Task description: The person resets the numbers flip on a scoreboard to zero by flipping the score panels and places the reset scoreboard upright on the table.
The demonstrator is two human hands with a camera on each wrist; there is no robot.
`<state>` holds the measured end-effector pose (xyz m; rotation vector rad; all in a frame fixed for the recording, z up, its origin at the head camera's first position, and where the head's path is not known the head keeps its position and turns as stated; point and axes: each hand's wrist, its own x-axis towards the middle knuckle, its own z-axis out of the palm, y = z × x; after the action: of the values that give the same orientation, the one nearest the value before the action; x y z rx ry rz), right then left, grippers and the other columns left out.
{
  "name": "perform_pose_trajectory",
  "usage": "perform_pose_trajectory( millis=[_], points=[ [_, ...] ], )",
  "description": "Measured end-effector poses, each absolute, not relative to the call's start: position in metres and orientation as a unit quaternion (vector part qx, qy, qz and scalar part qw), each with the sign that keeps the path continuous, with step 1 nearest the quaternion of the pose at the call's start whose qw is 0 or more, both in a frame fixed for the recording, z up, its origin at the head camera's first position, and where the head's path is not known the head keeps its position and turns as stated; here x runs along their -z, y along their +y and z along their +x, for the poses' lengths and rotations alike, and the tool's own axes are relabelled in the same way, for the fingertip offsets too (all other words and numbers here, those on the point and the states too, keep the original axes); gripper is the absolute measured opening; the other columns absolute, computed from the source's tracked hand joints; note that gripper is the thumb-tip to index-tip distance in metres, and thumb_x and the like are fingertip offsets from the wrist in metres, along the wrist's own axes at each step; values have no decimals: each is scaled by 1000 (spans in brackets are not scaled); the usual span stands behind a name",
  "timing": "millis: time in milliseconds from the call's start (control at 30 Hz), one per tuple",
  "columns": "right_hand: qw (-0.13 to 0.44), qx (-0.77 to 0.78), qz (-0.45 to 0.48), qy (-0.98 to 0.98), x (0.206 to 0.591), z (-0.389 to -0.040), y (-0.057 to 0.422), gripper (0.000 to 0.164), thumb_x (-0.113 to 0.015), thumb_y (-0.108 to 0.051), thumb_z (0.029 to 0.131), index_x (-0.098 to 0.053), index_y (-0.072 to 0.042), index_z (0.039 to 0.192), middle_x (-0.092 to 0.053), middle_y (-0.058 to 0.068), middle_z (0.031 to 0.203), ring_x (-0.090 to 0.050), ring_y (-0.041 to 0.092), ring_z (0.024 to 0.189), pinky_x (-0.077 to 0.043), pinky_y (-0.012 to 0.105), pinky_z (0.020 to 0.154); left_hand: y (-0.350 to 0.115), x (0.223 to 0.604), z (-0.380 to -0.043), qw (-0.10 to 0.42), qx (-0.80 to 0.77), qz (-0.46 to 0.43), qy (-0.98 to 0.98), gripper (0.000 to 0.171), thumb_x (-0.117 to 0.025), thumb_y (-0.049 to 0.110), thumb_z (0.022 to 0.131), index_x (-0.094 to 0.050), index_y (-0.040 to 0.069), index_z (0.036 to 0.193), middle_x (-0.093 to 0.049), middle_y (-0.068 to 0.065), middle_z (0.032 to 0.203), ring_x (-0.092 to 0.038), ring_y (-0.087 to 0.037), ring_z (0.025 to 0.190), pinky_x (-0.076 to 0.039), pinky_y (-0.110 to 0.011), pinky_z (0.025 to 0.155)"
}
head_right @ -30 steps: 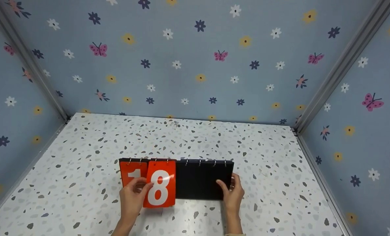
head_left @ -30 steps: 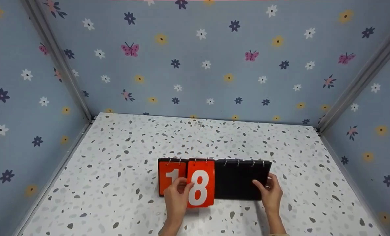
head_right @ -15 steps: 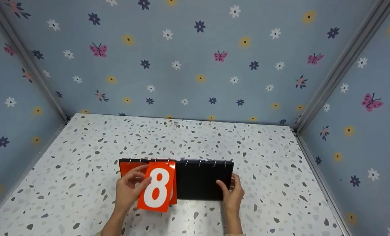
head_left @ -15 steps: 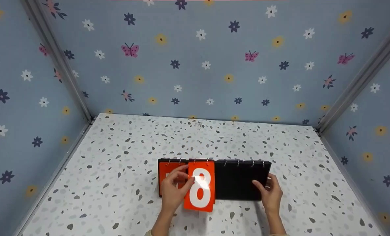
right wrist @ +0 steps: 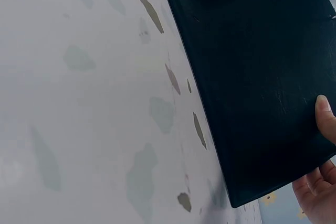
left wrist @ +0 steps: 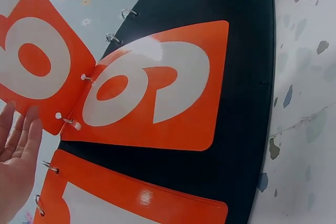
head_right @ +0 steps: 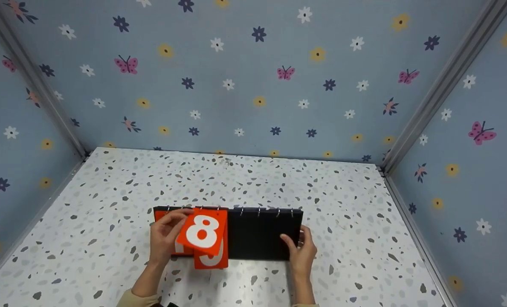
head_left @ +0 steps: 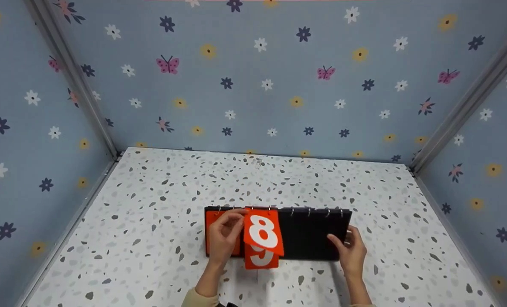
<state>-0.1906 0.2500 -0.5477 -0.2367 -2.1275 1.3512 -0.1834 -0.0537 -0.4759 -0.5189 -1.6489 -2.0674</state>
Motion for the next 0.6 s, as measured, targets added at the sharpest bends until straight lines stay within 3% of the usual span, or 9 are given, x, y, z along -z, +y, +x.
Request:
perform_pose_trajectory(
  millis=[167, 433, 600],
  points=[
    [296, -507, -88, -805, 547, -191, 250, 39, -79, -5, 66, -58, -1, 99, -63, 12, 77, -55, 4, 67, -45, 13, 63, -51, 472, -188, 219, 731, -178, -621, 22, -60, -17, 77, -55, -14, 98, -58, -25, 96, -57, -31, 90, -47, -33, 80],
    [293, -506, -87, -806, 548, -192, 251, 39, -79, -7, 66, -58, -2, 99, -63, 13, 78, -56, 6, 68, -44, 12, 62, -49, 452, -199, 303, 642, -151, -688, 10, -64, -15, 73, -66, -8, 80, -63, -17, 77, -59, -24, 68, -50, -28, 61],
    [291, -508, -92, -805, 547, -192, 251, 39, -79, -7, 66, -58, -2, 99, -63, 13, 77, -55, 6, 67, -45, 13, 62, -46, 460, -223, 336, 608, -127, -708, 6, -71, -1, 74, -69, 1, 79, -65, -9, 75, -57, -19, 65, -48, -32, 58]
  ],
)
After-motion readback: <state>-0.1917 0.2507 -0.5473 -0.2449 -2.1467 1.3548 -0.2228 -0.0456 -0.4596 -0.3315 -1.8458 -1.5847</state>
